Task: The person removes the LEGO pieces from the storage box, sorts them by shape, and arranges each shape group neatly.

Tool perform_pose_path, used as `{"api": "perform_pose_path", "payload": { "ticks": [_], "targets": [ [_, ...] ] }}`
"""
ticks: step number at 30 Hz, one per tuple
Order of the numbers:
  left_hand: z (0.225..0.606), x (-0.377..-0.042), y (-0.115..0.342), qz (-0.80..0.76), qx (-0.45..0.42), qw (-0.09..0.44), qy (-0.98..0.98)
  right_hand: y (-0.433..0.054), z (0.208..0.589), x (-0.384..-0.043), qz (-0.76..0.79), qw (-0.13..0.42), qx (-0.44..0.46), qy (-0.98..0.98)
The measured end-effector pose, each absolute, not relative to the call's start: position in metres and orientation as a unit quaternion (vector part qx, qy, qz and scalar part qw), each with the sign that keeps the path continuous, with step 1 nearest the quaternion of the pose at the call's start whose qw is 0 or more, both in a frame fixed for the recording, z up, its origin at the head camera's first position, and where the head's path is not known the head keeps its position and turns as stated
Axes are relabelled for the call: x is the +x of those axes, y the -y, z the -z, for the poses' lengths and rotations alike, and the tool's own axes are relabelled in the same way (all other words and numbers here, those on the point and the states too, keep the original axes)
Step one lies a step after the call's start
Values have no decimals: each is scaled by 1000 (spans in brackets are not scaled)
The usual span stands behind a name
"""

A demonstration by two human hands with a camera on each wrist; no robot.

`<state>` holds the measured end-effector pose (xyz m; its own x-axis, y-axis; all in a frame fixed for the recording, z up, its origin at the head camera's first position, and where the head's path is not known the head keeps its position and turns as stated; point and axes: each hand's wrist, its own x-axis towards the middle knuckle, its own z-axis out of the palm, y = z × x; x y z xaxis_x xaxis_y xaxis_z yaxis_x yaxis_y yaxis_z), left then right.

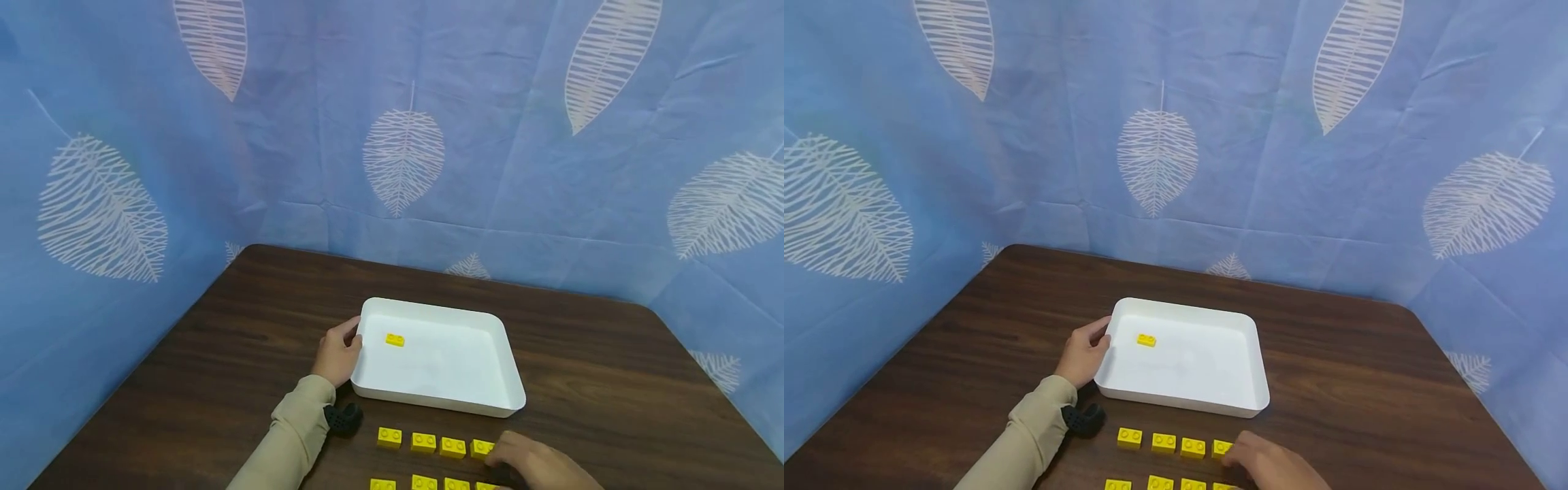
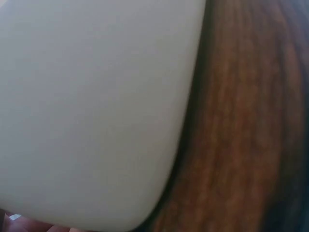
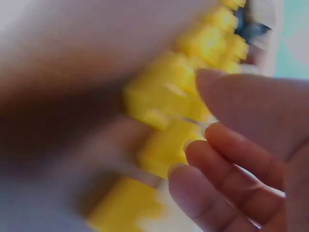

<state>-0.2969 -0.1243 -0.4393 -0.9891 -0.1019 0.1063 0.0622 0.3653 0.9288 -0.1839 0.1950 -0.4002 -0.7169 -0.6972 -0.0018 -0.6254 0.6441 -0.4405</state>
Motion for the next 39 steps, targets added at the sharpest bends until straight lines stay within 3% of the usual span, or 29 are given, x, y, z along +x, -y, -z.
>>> {"api": "perform_pose_path", "payload": {
  "ticks": [8, 20, 39],
  "targets": [
    [450, -299, 122, 573, 5, 71, 817, -150, 362, -241, 224, -14, -316, -922],
    [457, -291, 112, 575, -17, 75, 815, -86, 381, -321, 161, 70, -238, -955],
    [450, -294, 111, 563, -27, 104, 819, -64, 403, -349, 149, 74, -263, -950]
  ]
}}
